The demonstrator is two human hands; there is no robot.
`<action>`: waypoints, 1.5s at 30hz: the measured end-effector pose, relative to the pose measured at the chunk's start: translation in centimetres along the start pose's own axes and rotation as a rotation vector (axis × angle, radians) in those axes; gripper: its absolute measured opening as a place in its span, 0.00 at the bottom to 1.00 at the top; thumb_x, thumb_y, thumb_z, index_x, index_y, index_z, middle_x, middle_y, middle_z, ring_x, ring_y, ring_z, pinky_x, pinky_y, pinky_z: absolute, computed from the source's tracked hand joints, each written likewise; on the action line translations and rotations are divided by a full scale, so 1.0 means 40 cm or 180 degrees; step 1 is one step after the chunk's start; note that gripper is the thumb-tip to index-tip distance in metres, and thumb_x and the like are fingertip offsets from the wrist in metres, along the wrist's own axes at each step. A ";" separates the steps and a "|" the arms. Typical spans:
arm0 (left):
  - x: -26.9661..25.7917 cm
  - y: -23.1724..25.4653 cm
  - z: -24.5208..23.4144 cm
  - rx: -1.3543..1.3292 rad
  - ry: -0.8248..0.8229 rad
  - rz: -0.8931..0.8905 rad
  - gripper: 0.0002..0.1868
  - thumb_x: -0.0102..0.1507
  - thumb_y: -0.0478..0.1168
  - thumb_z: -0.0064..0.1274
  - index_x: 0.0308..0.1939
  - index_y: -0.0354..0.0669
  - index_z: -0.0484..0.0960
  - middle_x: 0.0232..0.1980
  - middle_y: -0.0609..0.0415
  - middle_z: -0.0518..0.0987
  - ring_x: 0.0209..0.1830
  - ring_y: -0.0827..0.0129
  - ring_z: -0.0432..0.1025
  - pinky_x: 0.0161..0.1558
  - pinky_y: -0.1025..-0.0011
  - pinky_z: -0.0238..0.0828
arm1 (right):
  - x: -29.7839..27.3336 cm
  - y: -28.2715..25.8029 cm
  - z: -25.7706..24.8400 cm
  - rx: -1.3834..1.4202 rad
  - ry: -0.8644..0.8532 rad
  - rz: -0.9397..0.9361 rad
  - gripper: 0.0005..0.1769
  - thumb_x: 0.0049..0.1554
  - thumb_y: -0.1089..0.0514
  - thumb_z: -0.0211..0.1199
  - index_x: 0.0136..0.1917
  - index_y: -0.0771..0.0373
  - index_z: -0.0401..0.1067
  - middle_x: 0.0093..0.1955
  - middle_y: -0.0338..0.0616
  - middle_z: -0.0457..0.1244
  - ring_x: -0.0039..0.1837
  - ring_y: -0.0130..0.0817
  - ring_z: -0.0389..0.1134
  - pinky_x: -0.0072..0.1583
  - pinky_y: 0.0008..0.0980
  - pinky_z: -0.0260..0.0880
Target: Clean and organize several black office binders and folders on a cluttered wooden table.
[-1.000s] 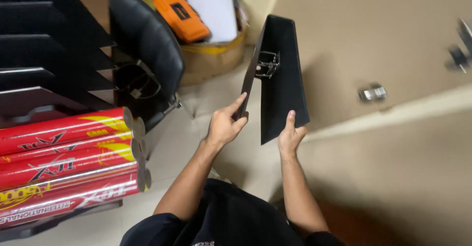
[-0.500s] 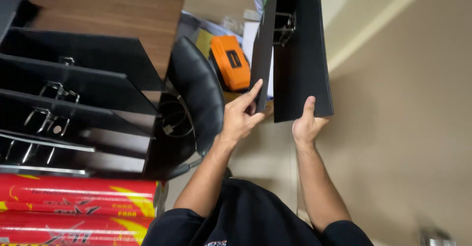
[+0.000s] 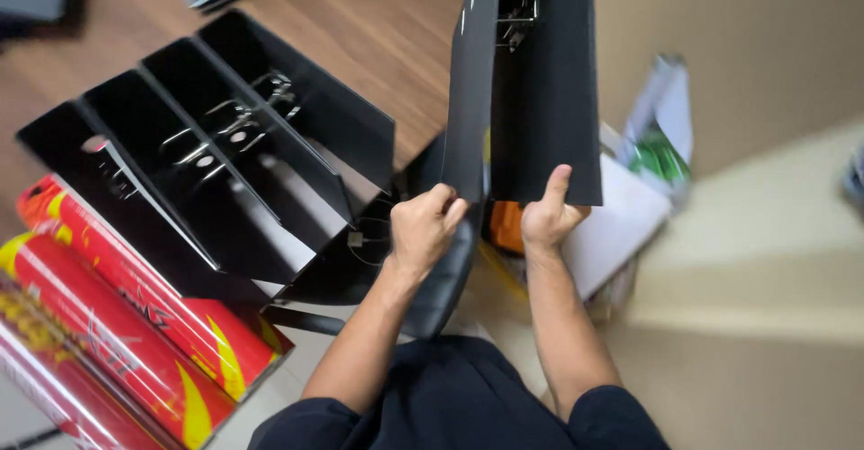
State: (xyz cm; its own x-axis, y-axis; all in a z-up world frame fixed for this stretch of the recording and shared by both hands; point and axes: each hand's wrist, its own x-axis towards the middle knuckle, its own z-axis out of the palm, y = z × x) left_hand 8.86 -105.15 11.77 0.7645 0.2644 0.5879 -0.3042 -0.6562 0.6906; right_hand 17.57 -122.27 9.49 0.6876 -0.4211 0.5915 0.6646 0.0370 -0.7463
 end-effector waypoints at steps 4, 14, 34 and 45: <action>0.066 -0.021 0.039 0.0697 0.0074 -0.0580 0.16 0.65 0.47 0.56 0.26 0.43 0.78 0.23 0.46 0.78 0.24 0.50 0.76 0.28 0.56 0.72 | 0.089 0.082 0.098 0.0072 -0.0786 0.0011 0.18 0.70 0.58 0.56 0.65 0.75 0.70 0.65 0.51 0.67 0.66 0.39 0.69 0.68 0.35 0.69; 0.158 -0.042 0.125 0.1110 0.0054 -0.1643 0.17 0.65 0.51 0.51 0.31 0.44 0.86 0.27 0.42 0.81 0.26 0.43 0.77 0.33 0.49 0.74 | 0.144 0.371 0.272 0.0038 -0.1327 0.0560 0.16 0.68 0.56 0.60 0.60 0.73 0.74 0.59 0.49 0.70 0.60 0.37 0.71 0.64 0.34 0.69; 0.083 -0.066 0.039 0.1984 0.1863 -0.0599 0.15 0.57 0.33 0.62 0.48 0.43 0.84 0.43 0.51 0.74 0.42 0.58 0.69 0.47 0.63 0.67 | -0.109 0.534 0.413 0.0389 -0.2248 0.1119 0.12 0.64 0.59 0.64 0.55 0.72 0.76 0.52 0.49 0.72 0.53 0.35 0.71 0.57 0.35 0.71; 0.077 -0.054 0.038 0.1811 0.2024 -0.0232 0.14 0.55 0.28 0.61 0.43 0.42 0.84 0.39 0.53 0.73 0.39 0.61 0.67 0.42 0.66 0.64 | -0.105 0.528 0.396 0.0942 -0.2814 0.1308 0.21 0.64 0.59 0.64 0.66 0.73 0.70 0.63 0.49 0.68 0.63 0.37 0.69 0.67 0.34 0.67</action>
State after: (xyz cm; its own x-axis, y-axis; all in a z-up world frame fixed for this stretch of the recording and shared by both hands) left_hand 12.73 -103.97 11.45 0.2553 0.5543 0.7922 0.1948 -0.8320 0.5194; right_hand 33.34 -105.38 -3.95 0.7690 0.4906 0.4097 0.2916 0.3011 -0.9079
